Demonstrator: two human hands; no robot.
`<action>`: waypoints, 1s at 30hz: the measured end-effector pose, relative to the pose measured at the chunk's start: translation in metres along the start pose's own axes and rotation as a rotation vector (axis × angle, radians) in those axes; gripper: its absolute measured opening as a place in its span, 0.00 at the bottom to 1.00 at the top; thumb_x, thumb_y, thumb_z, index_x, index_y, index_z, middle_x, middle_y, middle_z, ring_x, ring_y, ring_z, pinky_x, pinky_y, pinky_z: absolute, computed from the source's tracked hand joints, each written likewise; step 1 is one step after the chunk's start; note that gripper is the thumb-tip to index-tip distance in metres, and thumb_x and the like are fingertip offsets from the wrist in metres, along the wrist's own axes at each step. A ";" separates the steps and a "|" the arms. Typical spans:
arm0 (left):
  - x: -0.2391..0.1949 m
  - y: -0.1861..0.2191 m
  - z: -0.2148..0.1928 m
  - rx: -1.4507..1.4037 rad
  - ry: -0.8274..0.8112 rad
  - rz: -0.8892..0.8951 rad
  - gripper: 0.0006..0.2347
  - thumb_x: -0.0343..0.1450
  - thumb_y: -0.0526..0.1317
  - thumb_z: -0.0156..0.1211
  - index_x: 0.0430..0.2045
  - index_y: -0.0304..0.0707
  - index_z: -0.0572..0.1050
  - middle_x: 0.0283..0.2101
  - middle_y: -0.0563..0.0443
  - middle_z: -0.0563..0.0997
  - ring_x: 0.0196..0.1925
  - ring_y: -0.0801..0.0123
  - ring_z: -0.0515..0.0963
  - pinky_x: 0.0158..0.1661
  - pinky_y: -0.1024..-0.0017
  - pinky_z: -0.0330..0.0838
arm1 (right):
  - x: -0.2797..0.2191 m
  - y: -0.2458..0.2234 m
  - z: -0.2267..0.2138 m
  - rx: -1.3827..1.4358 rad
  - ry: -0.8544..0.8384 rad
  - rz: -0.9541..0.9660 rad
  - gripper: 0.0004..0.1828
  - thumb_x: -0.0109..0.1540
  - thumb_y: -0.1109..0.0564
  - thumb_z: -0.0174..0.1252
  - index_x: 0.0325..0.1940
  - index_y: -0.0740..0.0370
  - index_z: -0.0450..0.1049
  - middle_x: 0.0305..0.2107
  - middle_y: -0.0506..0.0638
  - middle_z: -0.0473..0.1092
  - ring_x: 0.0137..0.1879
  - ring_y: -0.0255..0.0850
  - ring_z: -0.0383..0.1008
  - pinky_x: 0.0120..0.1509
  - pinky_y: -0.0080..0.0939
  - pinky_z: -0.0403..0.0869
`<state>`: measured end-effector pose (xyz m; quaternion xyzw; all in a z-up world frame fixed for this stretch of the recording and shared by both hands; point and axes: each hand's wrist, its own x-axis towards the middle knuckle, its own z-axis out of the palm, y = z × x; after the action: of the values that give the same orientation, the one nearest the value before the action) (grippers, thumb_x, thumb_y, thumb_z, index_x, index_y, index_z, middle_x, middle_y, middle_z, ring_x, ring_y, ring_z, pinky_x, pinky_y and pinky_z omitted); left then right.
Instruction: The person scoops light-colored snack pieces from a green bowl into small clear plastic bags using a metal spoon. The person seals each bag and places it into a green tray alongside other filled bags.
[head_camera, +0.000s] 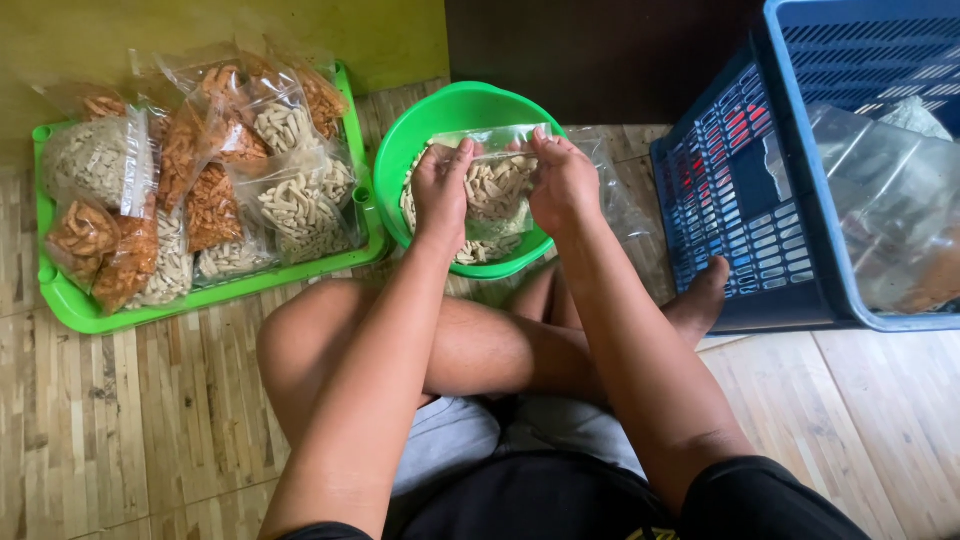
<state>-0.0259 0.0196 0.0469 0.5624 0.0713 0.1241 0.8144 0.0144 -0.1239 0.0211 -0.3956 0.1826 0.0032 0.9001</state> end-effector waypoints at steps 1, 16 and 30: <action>0.001 -0.004 -0.002 0.000 -0.006 -0.005 0.10 0.71 0.46 0.70 0.26 0.44 0.75 0.36 0.51 0.86 0.42 0.78 0.80 0.47 0.77 0.69 | 0.007 0.002 -0.005 0.002 0.007 -0.003 0.09 0.63 0.55 0.65 0.33 0.58 0.73 0.30 0.56 0.80 0.33 0.50 0.81 0.40 0.46 0.75; 0.020 -0.017 -0.031 0.598 -0.448 -0.096 0.38 0.48 0.51 0.90 0.51 0.40 0.74 0.52 0.41 0.83 0.62 0.50 0.79 0.60 0.56 0.75 | 0.020 -0.037 -0.007 0.238 0.055 0.301 0.12 0.63 0.55 0.64 0.31 0.63 0.72 0.33 0.61 0.77 0.46 0.58 0.80 0.63 0.61 0.75; 0.025 -0.013 -0.031 0.509 -0.331 0.119 0.33 0.53 0.46 0.82 0.51 0.39 0.74 0.49 0.49 0.84 0.52 0.63 0.82 0.49 0.69 0.77 | -0.026 -0.060 0.028 -0.273 -0.171 0.125 0.04 0.67 0.53 0.59 0.37 0.50 0.74 0.39 0.45 0.76 0.42 0.44 0.76 0.42 0.62 0.77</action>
<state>-0.0086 0.0504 0.0239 0.7640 -0.0667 0.0565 0.6393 0.0085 -0.1419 0.0899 -0.5003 0.1274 0.1174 0.8483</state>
